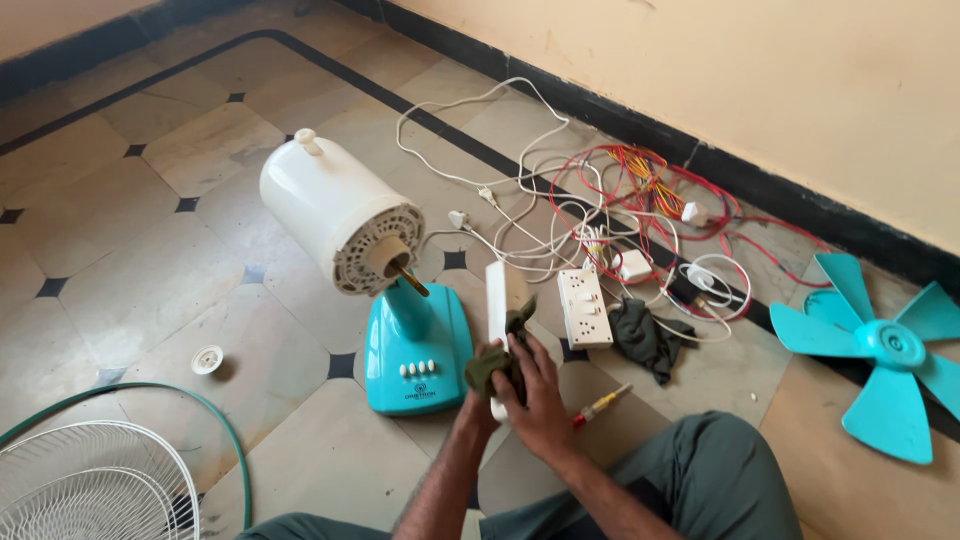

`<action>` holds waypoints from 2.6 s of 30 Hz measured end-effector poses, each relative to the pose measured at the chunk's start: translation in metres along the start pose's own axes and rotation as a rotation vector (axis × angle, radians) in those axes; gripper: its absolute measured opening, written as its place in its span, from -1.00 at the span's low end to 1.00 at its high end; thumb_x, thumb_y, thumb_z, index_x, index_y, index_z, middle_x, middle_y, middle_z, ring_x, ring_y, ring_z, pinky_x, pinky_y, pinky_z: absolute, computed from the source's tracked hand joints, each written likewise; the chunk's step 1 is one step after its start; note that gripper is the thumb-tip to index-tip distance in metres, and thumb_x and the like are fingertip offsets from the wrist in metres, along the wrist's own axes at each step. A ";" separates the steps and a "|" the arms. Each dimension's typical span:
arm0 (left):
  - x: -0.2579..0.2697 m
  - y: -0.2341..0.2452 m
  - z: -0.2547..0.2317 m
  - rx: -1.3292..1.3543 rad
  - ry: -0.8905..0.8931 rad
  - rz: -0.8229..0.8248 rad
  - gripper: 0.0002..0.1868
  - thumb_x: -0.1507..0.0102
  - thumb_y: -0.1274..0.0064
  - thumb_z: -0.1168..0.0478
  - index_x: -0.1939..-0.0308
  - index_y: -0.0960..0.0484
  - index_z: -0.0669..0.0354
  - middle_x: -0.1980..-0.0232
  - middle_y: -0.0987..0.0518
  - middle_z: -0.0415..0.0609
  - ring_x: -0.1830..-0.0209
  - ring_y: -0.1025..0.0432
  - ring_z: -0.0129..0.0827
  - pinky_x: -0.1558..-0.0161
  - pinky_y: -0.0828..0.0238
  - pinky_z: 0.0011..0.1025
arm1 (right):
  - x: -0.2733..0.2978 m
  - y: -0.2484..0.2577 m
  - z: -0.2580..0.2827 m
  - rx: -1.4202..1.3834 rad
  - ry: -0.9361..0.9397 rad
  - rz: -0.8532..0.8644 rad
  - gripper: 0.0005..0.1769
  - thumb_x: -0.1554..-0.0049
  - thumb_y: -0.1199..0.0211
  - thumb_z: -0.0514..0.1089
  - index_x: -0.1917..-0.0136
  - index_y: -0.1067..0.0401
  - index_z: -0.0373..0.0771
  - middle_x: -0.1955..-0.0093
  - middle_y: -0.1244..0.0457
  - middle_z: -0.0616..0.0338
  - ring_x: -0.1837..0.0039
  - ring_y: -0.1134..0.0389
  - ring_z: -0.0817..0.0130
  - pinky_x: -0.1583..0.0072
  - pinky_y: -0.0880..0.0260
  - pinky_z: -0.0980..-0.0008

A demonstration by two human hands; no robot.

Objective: The person sits on the floor and wipes two white power strips with a dark cloth. They then pick up a teal fan blade and attach it to the fan motor, followed by securing the white wire cage over the blade. The person handles the fan components and power strips directly with their hands.

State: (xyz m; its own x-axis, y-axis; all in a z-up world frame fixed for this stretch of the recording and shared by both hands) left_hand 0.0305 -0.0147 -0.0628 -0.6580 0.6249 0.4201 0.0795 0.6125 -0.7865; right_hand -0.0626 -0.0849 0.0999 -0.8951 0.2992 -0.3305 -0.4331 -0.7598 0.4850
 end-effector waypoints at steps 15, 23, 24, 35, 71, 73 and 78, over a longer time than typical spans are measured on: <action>0.011 -0.040 -0.006 0.075 -0.159 0.188 -0.48 -0.50 0.19 -0.14 -0.30 -0.49 0.20 -0.06 -0.60 0.02 0.00 -0.54 -0.23 -0.03 -0.55 -0.19 | -0.143 -0.022 -0.055 0.219 -0.171 0.173 -0.52 -0.24 -0.07 -0.04 -0.41 -0.38 -0.11 -0.50 -0.19 -0.08 -0.45 -0.25 -0.04 -0.43 -0.23 0.09; 0.025 -0.046 -0.039 0.416 -0.240 0.448 -0.38 -0.44 0.23 -0.19 -0.40 -0.42 0.14 -0.26 -0.54 0.09 -0.22 -0.45 -0.10 -0.27 -0.41 -0.11 | -0.008 -0.013 0.023 0.169 0.102 0.213 -0.45 -0.28 -0.06 -0.09 -0.52 -0.25 -0.15 -0.56 -0.09 -0.17 -0.61 0.03 -0.19 -0.49 -0.06 0.00; 0.029 -0.054 -0.038 0.406 -0.269 0.538 -0.39 -0.48 0.22 -0.17 -0.43 -0.41 0.16 -0.28 -0.52 0.09 -0.23 -0.42 -0.09 -0.28 -0.39 -0.09 | -0.009 -0.012 0.026 0.211 0.102 0.202 -0.44 -0.27 -0.06 -0.08 -0.52 -0.26 -0.14 -0.55 -0.10 -0.14 -0.61 0.03 -0.17 -0.50 -0.01 -0.06; 0.039 -0.065 -0.014 0.110 -0.147 0.203 -0.39 -0.44 0.26 -0.17 -0.35 -0.44 0.19 -0.09 -0.60 0.05 0.01 -0.57 -0.24 0.02 -0.58 -0.24 | -0.169 -0.015 -0.056 0.332 -0.066 0.027 -0.48 -0.31 -0.01 -0.02 -0.49 -0.32 -0.13 -0.52 -0.14 -0.11 -0.57 -0.10 -0.08 -0.53 -0.02 0.02; 0.062 -0.101 -0.041 -0.786 -0.473 0.056 -0.25 -0.44 0.38 -0.17 -0.65 0.20 -0.13 -0.72 0.13 0.01 -0.71 0.21 -0.17 -0.57 0.20 -0.20 | -0.187 -0.017 -0.108 0.053 -0.319 0.222 -0.44 -0.08 -0.26 0.16 -0.28 -0.51 -0.11 -0.05 -0.44 0.02 -0.10 -0.51 0.15 -0.16 -0.46 0.24; 0.059 -0.097 -0.037 -0.782 -0.475 0.038 -0.23 -0.43 0.32 -0.14 -0.66 0.19 -0.12 -0.71 0.10 0.04 -0.69 0.17 -0.16 -0.56 0.15 -0.20 | -0.183 -0.013 -0.110 0.066 -0.167 0.142 -0.48 -0.14 -0.26 0.18 -0.22 -0.54 -0.18 -0.03 -0.44 0.02 -0.06 -0.49 0.22 -0.12 -0.46 0.26; 0.048 -0.086 -0.023 -0.583 -0.311 -0.111 0.16 -0.13 -0.24 -0.04 -0.60 0.27 -0.13 -0.34 -0.44 0.30 -0.30 -0.40 -0.08 -0.27 -0.37 -0.16 | -0.168 -0.006 -0.139 -0.327 -0.309 -0.012 -0.58 -0.29 -0.13 0.12 -0.15 -0.56 -0.23 0.10 -0.42 0.12 0.09 -0.38 0.43 0.01 -0.43 0.32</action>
State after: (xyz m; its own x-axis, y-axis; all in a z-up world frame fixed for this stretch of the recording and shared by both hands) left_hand 0.0095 -0.0263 0.0349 -0.8637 0.4283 0.2657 0.3332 0.8808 -0.3365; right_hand 0.1051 -0.2111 0.0397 -0.9013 0.4299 -0.0527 -0.4319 -0.8828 0.1848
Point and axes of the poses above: each hand's wrist, its own x-axis away from the middle knuckle, its own y-axis out of the back of the hand, z = x × y, the point moved 4 cm from there along -x, towards the middle knuckle
